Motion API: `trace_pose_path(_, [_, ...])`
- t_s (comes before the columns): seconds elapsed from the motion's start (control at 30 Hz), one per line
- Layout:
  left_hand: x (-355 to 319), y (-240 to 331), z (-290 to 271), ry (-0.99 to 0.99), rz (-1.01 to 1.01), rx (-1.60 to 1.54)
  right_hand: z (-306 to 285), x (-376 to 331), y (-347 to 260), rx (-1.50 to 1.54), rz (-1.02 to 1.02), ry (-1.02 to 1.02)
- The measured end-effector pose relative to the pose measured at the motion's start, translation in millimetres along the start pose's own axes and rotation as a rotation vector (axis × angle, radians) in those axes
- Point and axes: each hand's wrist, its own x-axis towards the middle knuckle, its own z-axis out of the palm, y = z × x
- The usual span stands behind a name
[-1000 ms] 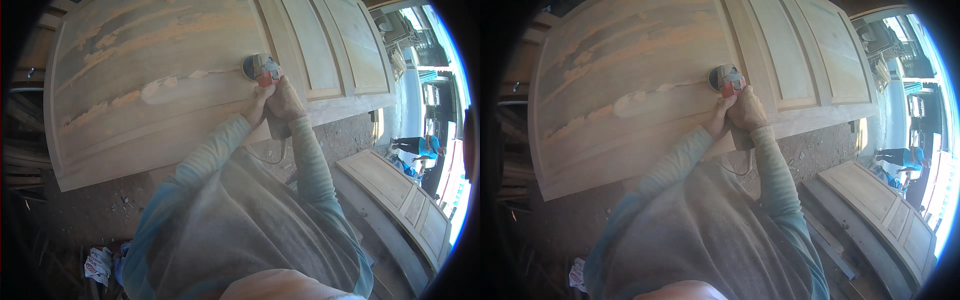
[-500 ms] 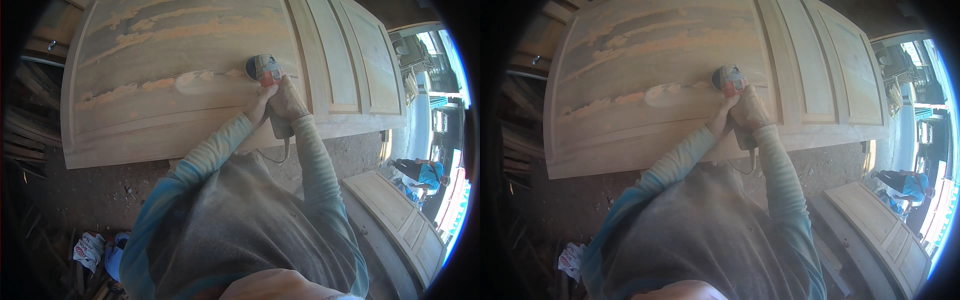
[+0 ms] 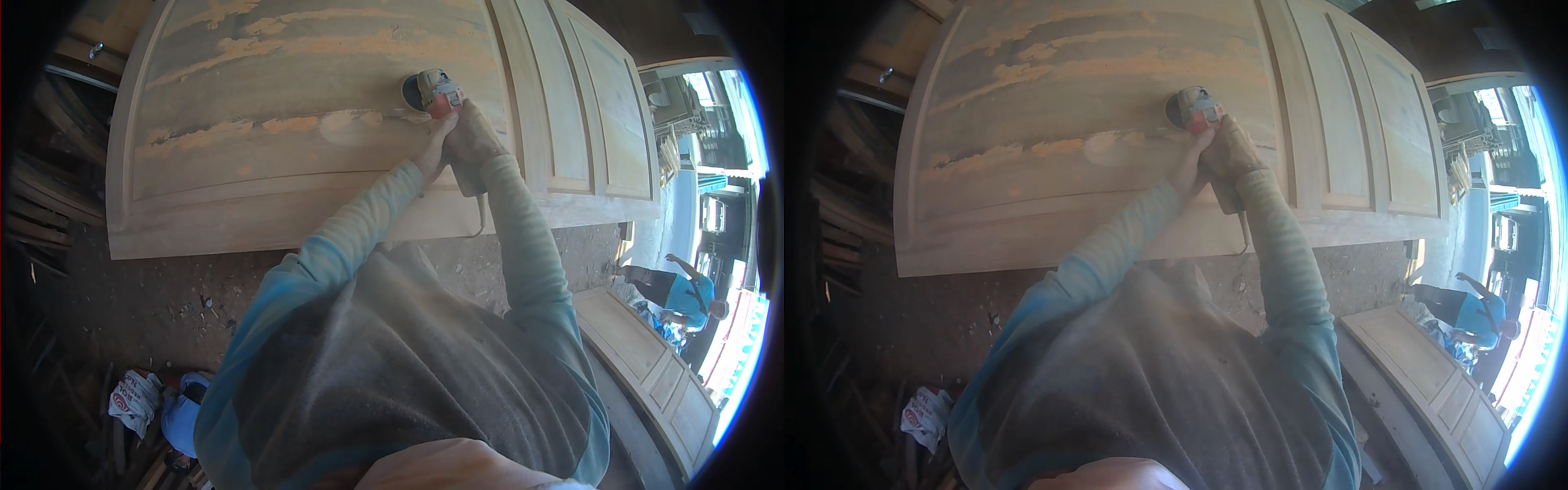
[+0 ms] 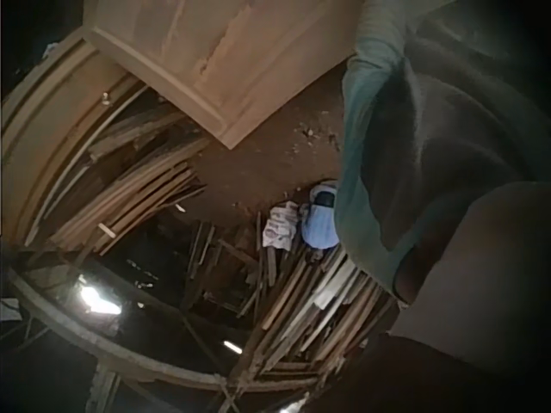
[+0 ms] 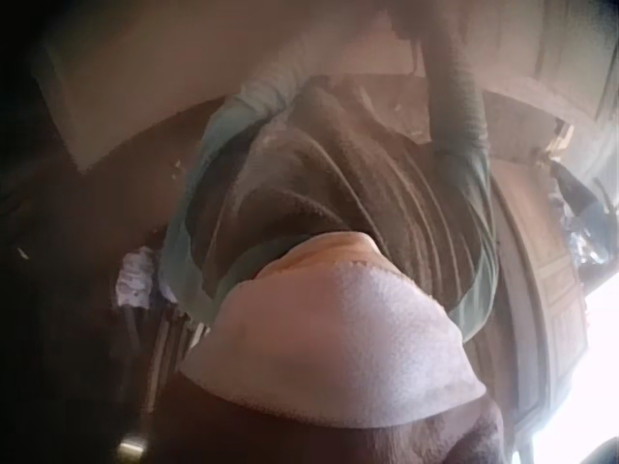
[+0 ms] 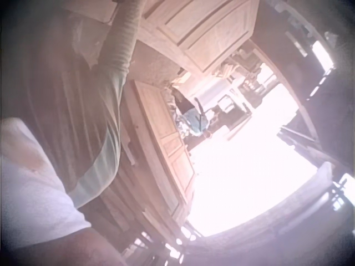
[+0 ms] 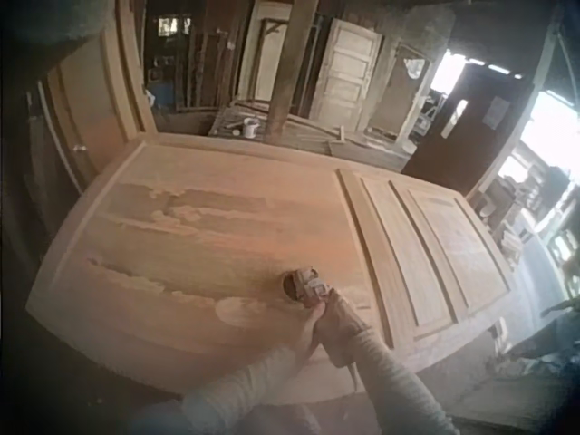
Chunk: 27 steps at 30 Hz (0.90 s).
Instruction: The person sands the surface and recessed panels of a wooden door using a handheld power sander.
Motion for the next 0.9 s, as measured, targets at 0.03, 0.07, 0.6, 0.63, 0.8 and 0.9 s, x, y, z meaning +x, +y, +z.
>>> trace_pose_path(0.03, [-1.0, -3.1, -1.5, -0.048, 0.083, 0.011, 1.3, -1.3, 2.0, -0.058, -0.062, -0.037])
trace_pose_path(0.07, [-0.4, -7.2, -3.3, 0.018, 0.091, 0.039, 2.8, -3.5, 5.7, -0.100, -0.172, -0.029])
trace_pose_path(0.6, [-65.4, 1.7, 16.2, -0.057, -0.096, 0.024, 17.9, -89.2, 12.5, 0.229, 0.017, 0.094])
trace_pose_path(0.63, [-74.2, 3.2, 16.2, -0.047, -0.067, 0.043, 23.8, -96.0, 9.7, 0.305, 0.070, 0.074])
trace_pose_path(0.8, [-113.0, -3.5, 18.7, 0.008, -0.025, 0.218, 44.1, -126.9, 4.8, 0.578, 0.138, 0.029])
trace_pose_path(0.9, [-137.4, -2.6, 21.1, 0.009, -0.047, 0.275, 53.6, -147.6, 2.8, 0.598, 0.067, 0.066])
